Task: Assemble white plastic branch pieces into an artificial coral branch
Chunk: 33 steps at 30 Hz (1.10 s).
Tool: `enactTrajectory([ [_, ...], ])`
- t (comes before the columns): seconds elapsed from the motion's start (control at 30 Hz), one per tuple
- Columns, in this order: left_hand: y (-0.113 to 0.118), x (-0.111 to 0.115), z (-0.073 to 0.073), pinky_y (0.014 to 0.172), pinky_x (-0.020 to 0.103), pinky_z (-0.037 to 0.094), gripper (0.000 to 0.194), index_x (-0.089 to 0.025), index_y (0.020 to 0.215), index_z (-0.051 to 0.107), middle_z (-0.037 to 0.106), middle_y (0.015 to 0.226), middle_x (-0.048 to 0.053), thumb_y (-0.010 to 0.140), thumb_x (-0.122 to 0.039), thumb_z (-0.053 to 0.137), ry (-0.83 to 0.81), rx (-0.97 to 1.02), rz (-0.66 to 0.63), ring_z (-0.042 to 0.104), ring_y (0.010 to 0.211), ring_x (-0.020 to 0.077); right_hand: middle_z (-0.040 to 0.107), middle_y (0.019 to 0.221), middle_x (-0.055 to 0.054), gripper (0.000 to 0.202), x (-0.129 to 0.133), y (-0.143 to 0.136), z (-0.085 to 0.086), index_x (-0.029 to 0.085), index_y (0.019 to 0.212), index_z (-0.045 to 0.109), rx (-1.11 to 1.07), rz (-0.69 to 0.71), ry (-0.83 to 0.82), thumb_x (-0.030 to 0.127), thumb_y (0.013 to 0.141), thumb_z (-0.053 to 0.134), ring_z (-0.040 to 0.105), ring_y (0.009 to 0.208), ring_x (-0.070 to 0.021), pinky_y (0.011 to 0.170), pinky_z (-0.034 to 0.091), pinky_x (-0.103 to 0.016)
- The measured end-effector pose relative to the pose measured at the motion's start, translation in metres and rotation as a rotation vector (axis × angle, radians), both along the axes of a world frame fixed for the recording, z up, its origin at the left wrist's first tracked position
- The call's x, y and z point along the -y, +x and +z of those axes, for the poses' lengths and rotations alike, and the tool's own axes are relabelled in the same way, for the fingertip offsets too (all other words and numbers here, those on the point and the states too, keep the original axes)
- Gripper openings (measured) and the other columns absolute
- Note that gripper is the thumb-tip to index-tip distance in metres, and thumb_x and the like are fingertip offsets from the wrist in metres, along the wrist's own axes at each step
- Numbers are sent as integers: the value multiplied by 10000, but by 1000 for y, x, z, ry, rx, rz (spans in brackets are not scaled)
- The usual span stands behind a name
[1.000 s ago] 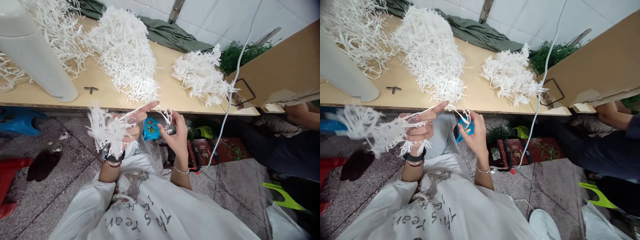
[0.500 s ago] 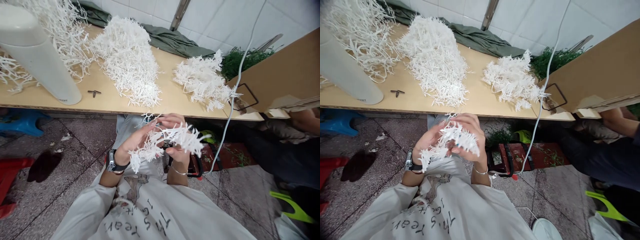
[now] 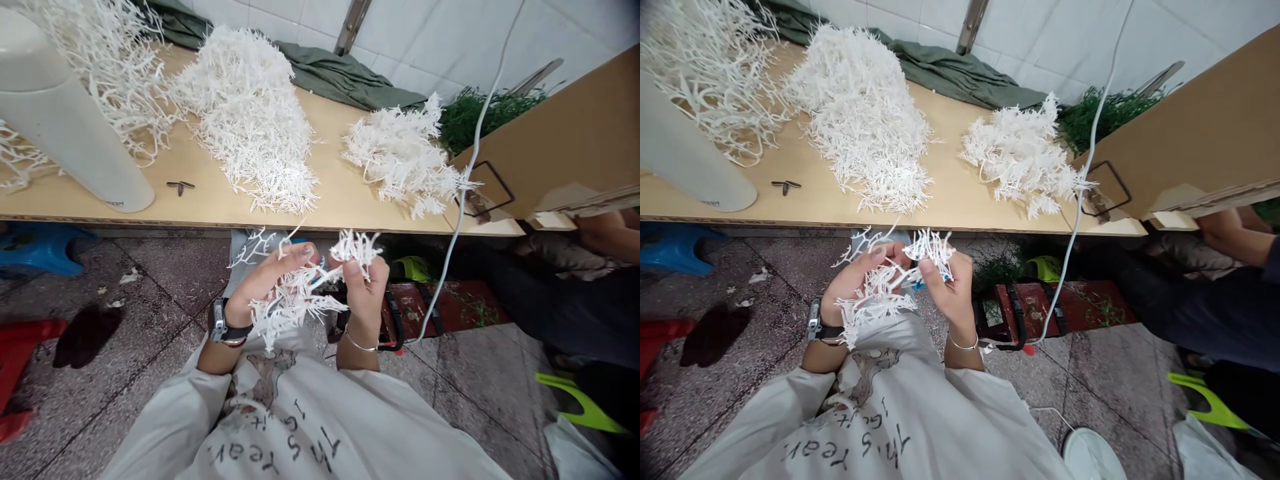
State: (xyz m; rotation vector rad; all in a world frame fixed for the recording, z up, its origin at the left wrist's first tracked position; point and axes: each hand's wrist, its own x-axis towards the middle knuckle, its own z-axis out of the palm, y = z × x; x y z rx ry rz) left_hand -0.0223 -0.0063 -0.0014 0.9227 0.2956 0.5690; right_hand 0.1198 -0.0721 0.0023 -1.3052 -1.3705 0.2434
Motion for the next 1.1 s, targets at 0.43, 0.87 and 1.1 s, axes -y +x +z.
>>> enactTrajectory([
  [0.43,-19,-12,7,413,181,303,299,-148,627,607,559,542,-30,806,-388,632,238,-186,58,423,427,42,611,852,-64,712,-25,16,22,197,944,633,-213,515,-205,752,815,206,574,800,-175,722,465,-314],
  [0.87,-28,-7,3,401,177,344,282,-167,834,663,592,532,-45,666,-372,758,5,-269,161,478,424,61,271,461,52,455,-34,9,19,168,492,338,-159,666,-5,302,888,519,280,422,-51,434,172,-248],
  [1.1,-8,3,8,382,215,248,339,-151,566,586,492,461,-27,766,-419,644,165,-63,48,372,387,56,140,366,84,508,-40,-13,28,211,494,218,-626,477,220,393,925,415,112,279,-53,324,172,-276],
])
